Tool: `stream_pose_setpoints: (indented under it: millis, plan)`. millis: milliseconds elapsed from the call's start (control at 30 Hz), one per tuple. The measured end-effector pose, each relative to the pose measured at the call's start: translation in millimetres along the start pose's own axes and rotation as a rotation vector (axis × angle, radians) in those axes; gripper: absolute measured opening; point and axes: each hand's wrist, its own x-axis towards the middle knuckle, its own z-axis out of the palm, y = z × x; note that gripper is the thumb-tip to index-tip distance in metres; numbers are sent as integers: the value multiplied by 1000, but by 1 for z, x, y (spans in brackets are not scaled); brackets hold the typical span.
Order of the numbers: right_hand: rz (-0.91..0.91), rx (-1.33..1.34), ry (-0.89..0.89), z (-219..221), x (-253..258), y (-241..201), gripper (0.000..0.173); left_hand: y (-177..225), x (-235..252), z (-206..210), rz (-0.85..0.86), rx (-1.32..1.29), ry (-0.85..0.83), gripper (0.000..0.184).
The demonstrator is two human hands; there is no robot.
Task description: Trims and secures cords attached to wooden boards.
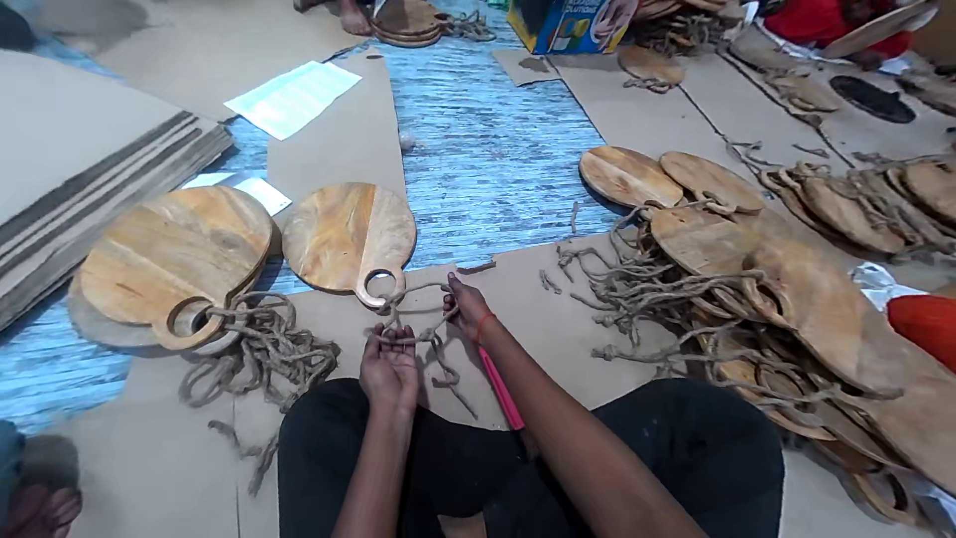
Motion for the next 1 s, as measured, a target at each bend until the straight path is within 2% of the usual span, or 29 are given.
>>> stream_pose_setpoints:
  millis: [67,133,200,300,400,500,600,700,767,833,900,933,1000]
  plan:
    - [100,237,-147,-12,-29,5,49,0,0,3,-24,-10,-48,33]
    - [108,257,-236,-20,-52,12,56,-3,-3,4,-35,4,-105,33]
    - [39,104,-316,-26,-64,25,54,-6,-4,0,-32,22,-147,33]
    - [-127,-228,-473,-37,-63,49,34,-8,1,-8,-4,22,-170,31]
    - [-262,-471,-598,-47,-64,56,31,-10,8,-13,48,109,-194,30]
    - [-267,-443,-559,-53,-70,52,26,-15,8,-20,44,392,-215,30]
    - [-209,-313,-465,-58,-75,44,26,-24,-3,-26,-64,664,-260,35]
    - [-187,-286,-425,-65,-75,37,28,-32,-16,-30,-139,805,-372,36]
    - [-169,-278,-436,-70,-78,32,29,-36,-18,-34,-125,858,-453,33]
    - [-186,-320,-435,-76,-80,33,30,-41,-14,-40,3,959,-485,30]
    - [-249,-446,-415,-83,-82,38,34,-46,-14,-44,304,1180,-446,26]
    - [-288,-529,-408,-86,-83,39,35,-46,-17,-44,481,1294,-438,30]
    - [-333,-654,-400,-89,-83,41,36,-43,-19,-45,783,1466,-577,36]
